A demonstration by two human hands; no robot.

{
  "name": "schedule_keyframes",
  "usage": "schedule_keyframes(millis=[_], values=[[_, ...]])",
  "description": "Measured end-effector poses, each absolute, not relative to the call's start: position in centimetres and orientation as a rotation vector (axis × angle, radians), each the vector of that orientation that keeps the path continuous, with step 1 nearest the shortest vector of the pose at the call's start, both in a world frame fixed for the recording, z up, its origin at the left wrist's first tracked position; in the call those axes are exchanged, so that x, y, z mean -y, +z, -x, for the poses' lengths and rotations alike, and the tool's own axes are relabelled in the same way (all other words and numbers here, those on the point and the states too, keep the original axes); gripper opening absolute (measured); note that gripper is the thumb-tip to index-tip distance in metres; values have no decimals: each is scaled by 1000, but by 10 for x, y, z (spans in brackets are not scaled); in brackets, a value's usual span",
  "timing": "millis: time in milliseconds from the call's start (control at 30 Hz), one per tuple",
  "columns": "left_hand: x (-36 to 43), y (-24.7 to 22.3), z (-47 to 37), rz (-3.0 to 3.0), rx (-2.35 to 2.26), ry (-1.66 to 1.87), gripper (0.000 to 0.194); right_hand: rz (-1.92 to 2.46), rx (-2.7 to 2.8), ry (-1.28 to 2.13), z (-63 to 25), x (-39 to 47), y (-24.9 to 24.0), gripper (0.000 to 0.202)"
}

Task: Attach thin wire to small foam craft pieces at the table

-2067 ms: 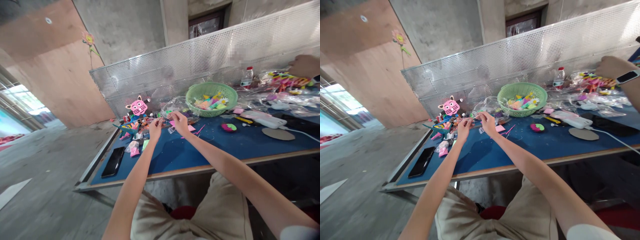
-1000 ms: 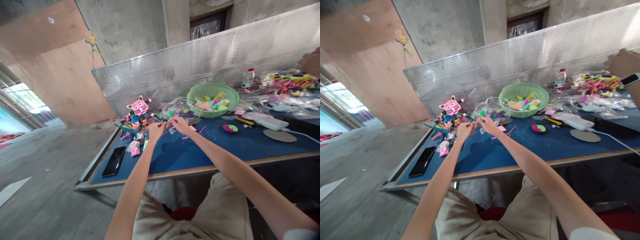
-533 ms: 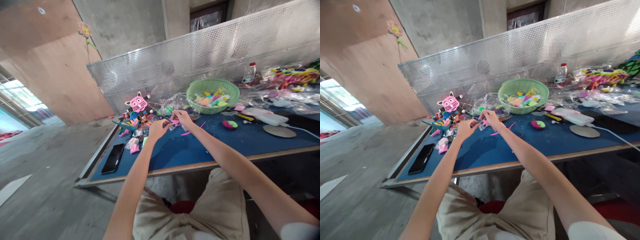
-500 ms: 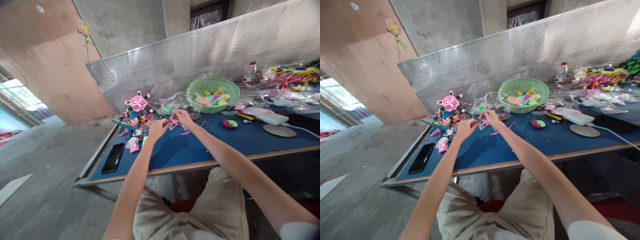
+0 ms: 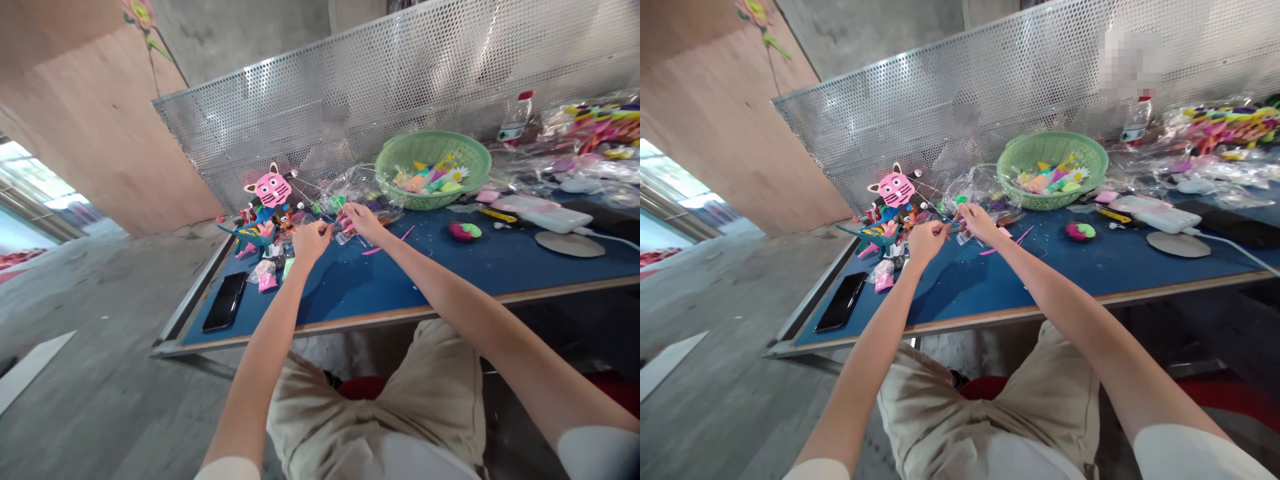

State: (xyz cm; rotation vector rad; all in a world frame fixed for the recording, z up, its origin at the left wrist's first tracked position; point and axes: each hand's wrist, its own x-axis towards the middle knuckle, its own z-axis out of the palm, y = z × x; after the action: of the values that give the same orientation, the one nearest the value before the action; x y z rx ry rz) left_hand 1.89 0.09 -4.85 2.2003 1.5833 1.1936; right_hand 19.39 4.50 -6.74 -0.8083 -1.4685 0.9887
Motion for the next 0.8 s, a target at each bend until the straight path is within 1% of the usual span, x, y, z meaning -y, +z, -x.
schedule_keyframes(millis=[133, 233, 367, 467, 533, 633, 733, 800], values=[[4, -46, -23, -2248, -1832, 1069, 41, 767, 1542, 941, -192, -40, -64, 60], [4, -46, -25, -2265, -1860, 1103, 38, 754, 1509, 1040, -189, -36, -61, 59], [-3, -53, -24, -2187, -1754, 1183, 25, 754, 1378, 1217, -185, -37, -63, 53], [-10, -60, -22, -2059, -1512, 1240, 27, 779, 1346, 1221, -184, -42, -68, 47], [-14, -65, -23, -1964, -1354, 1271, 30, 793, 1354, 1193, -185, -45, -71, 46], [-18, -69, -25, -1894, -1216, 1280, 22, 837, 1396, 1099, -188, -47, -72, 43], [-19, -68, -29, -1847, -1129, 1263, 13, 975, 1481, 870, -192, -42, -67, 43], [-19, -66, -30, -1808, -1122, 1258, 13, 1084, 1557, 694, -194, -37, -61, 44]])
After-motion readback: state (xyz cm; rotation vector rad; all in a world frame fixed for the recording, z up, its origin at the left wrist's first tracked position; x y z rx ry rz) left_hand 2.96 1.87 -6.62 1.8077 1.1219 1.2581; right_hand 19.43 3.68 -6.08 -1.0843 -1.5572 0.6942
